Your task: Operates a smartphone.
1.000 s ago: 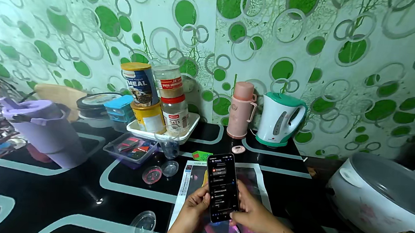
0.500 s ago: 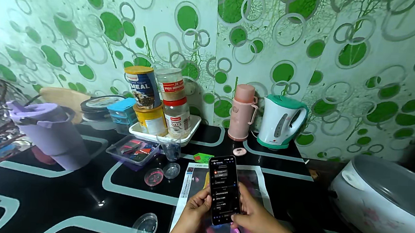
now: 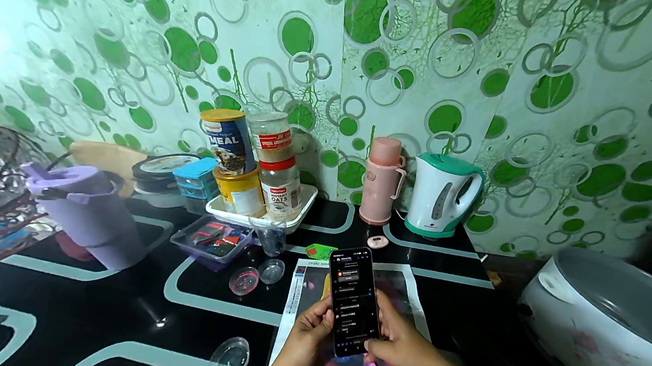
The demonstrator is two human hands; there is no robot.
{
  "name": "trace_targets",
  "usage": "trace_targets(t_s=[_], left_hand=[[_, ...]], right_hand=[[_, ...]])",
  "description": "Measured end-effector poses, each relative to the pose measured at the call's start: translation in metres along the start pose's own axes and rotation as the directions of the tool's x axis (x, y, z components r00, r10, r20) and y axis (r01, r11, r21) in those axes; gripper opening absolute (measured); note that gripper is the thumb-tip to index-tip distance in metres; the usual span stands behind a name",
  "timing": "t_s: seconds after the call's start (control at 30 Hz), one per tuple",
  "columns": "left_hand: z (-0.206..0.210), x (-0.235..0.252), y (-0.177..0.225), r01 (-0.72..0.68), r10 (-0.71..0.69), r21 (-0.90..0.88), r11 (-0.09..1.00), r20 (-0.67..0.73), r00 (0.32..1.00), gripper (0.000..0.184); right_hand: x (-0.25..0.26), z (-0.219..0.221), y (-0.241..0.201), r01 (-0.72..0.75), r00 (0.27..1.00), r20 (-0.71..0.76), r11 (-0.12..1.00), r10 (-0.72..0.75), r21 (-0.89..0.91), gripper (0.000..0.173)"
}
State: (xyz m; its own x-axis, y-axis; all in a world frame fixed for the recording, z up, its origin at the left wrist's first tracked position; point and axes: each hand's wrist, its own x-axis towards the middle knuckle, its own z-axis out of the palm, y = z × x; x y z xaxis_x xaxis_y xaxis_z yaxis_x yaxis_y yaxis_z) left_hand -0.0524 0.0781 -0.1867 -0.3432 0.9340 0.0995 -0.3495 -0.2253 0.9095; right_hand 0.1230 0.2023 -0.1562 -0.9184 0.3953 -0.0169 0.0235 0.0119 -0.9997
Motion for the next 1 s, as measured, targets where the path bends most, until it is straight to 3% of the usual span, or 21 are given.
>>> trace_targets(t_s=[1.0], left_hand=[[-0.0003,0.0002,0.0001,-0.007,0.008,-0.005,1.0,0.022,1.0,0.034]], right_hand=[[-0.0002,-0.0004,-0.0014,-0.014,1.0,0.0,1.0,0.014,-0.01,0.086]])
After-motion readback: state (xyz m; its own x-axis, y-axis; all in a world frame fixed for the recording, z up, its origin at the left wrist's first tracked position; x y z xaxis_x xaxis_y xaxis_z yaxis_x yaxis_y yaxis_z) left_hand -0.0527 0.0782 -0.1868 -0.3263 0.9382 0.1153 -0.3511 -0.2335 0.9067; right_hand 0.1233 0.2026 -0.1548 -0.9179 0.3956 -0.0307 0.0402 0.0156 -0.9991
